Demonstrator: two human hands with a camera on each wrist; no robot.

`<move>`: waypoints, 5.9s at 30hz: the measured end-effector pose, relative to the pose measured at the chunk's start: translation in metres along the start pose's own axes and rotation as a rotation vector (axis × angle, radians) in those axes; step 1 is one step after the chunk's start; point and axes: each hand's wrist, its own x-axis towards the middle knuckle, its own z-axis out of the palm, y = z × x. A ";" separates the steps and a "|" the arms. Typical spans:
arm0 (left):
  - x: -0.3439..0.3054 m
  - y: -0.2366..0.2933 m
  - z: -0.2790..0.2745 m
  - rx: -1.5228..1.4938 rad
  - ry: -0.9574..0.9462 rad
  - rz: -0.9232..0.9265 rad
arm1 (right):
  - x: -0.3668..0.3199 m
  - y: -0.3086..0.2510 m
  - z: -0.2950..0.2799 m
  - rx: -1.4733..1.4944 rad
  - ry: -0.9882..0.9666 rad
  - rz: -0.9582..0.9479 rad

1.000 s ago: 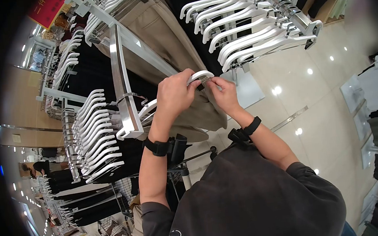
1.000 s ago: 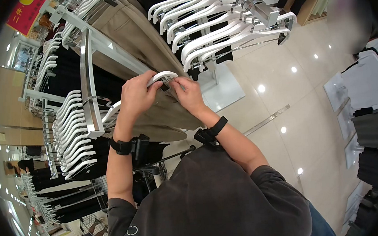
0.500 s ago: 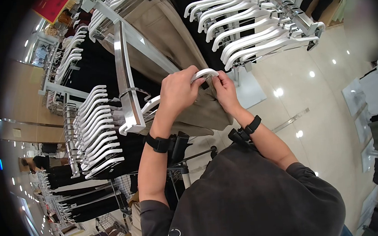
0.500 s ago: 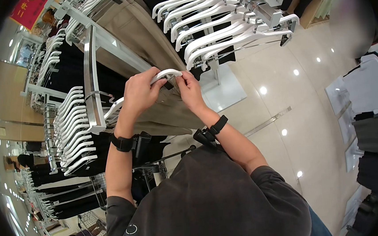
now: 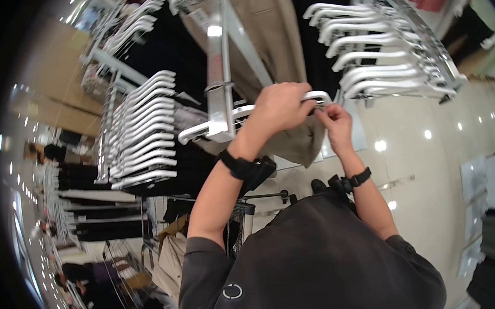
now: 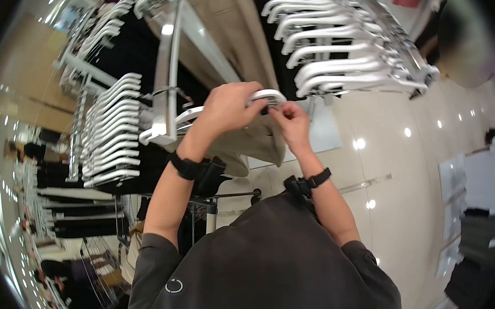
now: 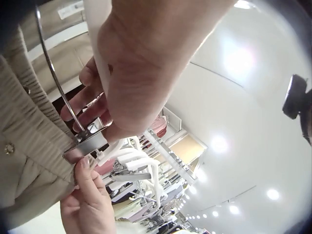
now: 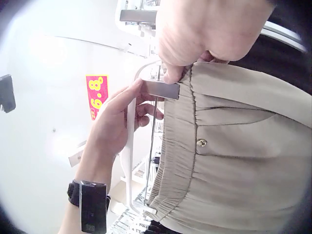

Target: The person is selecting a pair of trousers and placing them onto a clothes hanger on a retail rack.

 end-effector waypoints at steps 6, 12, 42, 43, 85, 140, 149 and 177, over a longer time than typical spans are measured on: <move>0.000 0.003 -0.002 -0.030 0.009 -0.002 | 0.003 -0.014 -0.007 -0.085 0.008 -0.041; 0.004 0.003 0.006 0.012 0.033 0.043 | 0.003 -0.017 -0.013 -0.112 0.020 -0.082; -0.134 0.005 -0.005 -0.109 0.560 -0.037 | 0.011 -0.021 -0.025 -0.216 0.013 -0.075; -0.153 -0.006 -0.005 -0.147 0.624 -0.186 | 0.011 -0.022 -0.024 -0.228 0.015 -0.074; -0.193 -0.128 -0.031 -0.825 0.437 -0.619 | 0.040 -0.046 -0.014 -0.137 -0.438 0.124; -0.172 -0.102 0.003 -0.026 0.913 -0.632 | 0.040 -0.038 -0.008 -0.210 -0.374 0.085; -0.194 -0.119 -0.007 -0.508 0.819 -0.536 | 0.031 -0.049 -0.007 -0.089 -0.446 0.083; -0.208 -0.135 0.012 -0.754 0.778 -0.463 | 0.035 -0.021 -0.002 -0.064 -0.265 -0.058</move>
